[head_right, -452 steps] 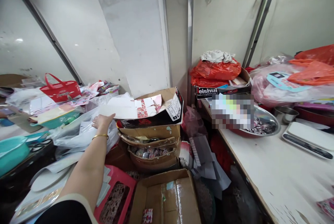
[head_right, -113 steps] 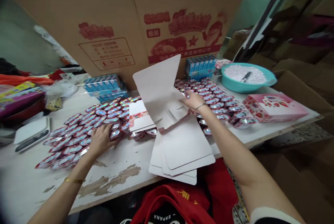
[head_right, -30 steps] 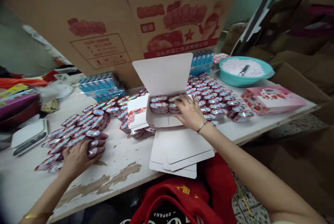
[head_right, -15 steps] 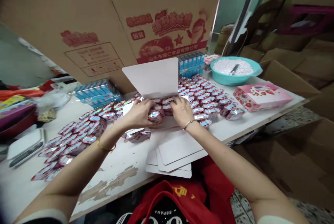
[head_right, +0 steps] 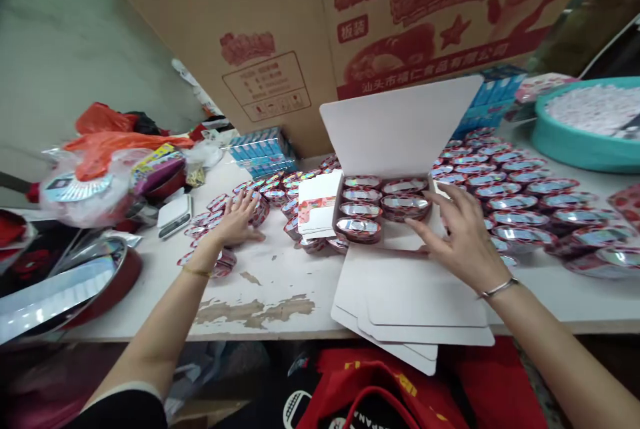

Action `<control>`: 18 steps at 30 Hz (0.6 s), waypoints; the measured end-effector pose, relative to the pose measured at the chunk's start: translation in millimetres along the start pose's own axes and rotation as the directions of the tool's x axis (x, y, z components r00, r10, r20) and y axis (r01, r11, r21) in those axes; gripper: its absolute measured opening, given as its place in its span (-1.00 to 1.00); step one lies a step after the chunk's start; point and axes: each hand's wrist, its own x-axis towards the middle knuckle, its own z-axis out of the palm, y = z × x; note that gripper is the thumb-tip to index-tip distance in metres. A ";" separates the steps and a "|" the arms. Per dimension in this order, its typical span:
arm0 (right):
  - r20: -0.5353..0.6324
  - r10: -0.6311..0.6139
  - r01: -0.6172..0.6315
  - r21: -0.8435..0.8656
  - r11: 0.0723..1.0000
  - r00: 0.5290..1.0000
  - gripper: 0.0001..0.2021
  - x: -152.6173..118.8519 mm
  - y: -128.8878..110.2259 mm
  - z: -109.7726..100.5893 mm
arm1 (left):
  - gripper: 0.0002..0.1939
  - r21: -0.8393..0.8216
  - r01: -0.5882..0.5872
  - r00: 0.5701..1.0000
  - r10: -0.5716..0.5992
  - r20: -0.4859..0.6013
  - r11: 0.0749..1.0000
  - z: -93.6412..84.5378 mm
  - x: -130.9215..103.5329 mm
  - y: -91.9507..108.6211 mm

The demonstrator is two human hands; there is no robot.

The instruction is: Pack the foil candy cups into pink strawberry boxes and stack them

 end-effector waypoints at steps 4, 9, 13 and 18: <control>0.029 0.022 -0.021 -0.017 1.000 0.999 -0.35 -9.8 -2.8 6.9 | 0.21 0.096 0.081 0.991 -0.090 0.095 0.992 46.2 -7.0 -47.1; 0.078 0.064 -0.061 -0.048 0.997 0.995 -0.30 -12.0 -6.6 12.2 | 0.06 0.071 0.158 0.987 -0.157 -0.028 0.985 62.4 10.9 -24.7; 0.061 0.136 -0.133 -0.054 0.990 0.989 -0.25 -13.8 0.8 12.6 | -0.11 0.014 0.127 0.986 -0.125 -0.109 0.992 66.9 16.1 -3.2; 0.107 0.389 -0.403 0.281 0.871 0.915 -0.23 -13.2 4.6 16.7 | -0.20 -0.195 0.167 0.945 -0.214 -0.247 0.966 53.2 15.3 3.5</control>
